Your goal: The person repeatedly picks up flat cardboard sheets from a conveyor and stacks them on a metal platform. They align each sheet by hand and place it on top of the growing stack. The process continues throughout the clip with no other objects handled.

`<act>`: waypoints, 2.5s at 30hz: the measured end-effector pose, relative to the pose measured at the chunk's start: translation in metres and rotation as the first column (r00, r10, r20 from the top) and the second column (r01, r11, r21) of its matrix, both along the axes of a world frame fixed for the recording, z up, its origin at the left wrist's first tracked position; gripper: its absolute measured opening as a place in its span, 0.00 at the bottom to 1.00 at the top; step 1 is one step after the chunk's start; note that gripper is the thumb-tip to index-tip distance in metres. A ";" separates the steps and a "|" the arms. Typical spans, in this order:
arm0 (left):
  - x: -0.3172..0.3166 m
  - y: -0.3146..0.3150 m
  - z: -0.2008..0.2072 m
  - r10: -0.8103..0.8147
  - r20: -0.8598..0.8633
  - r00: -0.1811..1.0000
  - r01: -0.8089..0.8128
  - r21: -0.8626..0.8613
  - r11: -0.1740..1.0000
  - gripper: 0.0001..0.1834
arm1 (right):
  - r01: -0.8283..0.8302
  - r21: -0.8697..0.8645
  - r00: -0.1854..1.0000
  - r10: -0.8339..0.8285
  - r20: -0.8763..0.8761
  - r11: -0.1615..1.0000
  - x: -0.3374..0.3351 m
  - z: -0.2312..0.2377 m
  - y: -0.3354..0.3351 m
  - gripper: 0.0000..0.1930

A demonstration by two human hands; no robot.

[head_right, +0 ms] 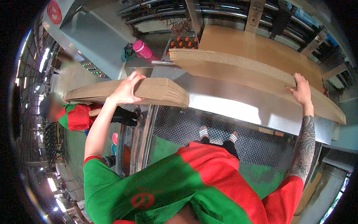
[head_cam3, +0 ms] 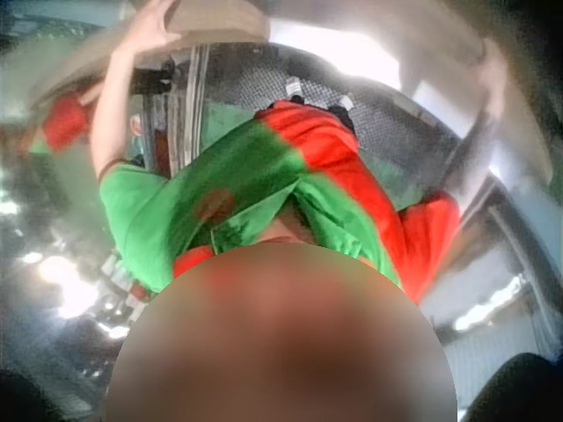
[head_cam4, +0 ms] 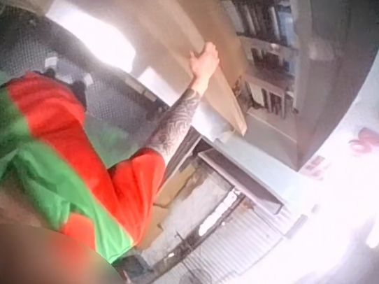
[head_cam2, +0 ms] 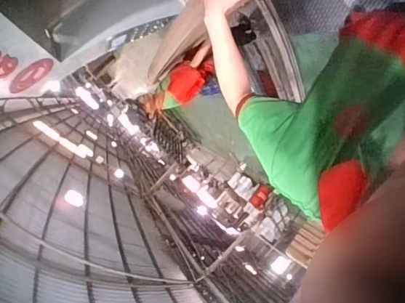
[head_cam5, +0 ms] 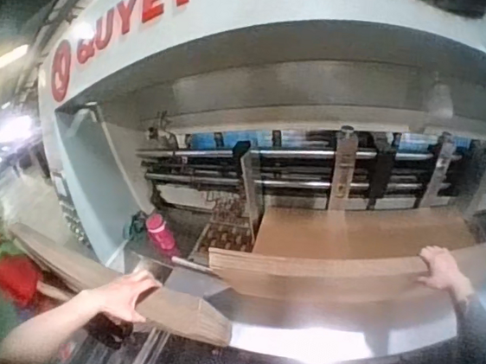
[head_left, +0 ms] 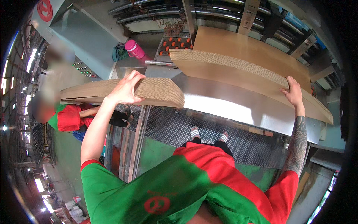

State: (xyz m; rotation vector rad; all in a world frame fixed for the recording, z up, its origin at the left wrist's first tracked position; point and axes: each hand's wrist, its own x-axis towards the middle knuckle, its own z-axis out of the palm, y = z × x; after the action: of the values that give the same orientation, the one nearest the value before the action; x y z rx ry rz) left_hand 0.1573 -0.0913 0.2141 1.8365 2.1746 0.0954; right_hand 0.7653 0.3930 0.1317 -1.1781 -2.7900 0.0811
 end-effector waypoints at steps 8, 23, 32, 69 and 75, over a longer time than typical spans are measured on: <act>0.034 0.035 -0.039 -0.097 -0.091 0.991 0.114 0.212 0.971 0.49 | -0.005 0.032 1.000 0.004 0.021 0.999 0.003 -0.004 0.002 0.34; 0.290 0.213 -0.085 -0.286 -0.051 0.957 0.281 0.405 0.870 0.47 | -0.045 -0.116 0.990 0.060 0.126 0.992 0.002 -0.001 0.025 0.35; 0.479 0.315 -0.091 -0.314 -0.082 0.946 0.319 0.406 0.856 0.48 | 0.076 -0.425 0.924 0.096 0.370 0.902 -0.007 0.032 0.049 0.54; 0.267 0.187 -0.097 -0.022 -0.171 0.985 0.094 0.426 0.900 0.65 | -0.105 -0.265 0.986 0.135 0.096 0.958 0.013 0.007 0.040 0.27; 0.248 0.211 -0.091 -0.160 -0.166 0.973 0.219 0.448 0.867 0.61 | -0.057 -0.287 0.995 0.077 0.061 0.956 0.016 0.007 0.025 0.28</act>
State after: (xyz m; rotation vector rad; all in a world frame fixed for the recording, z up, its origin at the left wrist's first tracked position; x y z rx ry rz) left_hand 0.4054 0.1199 0.1231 2.3642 2.1713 0.5162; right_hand 0.7814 0.4180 0.1392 -1.1616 -2.9558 0.4711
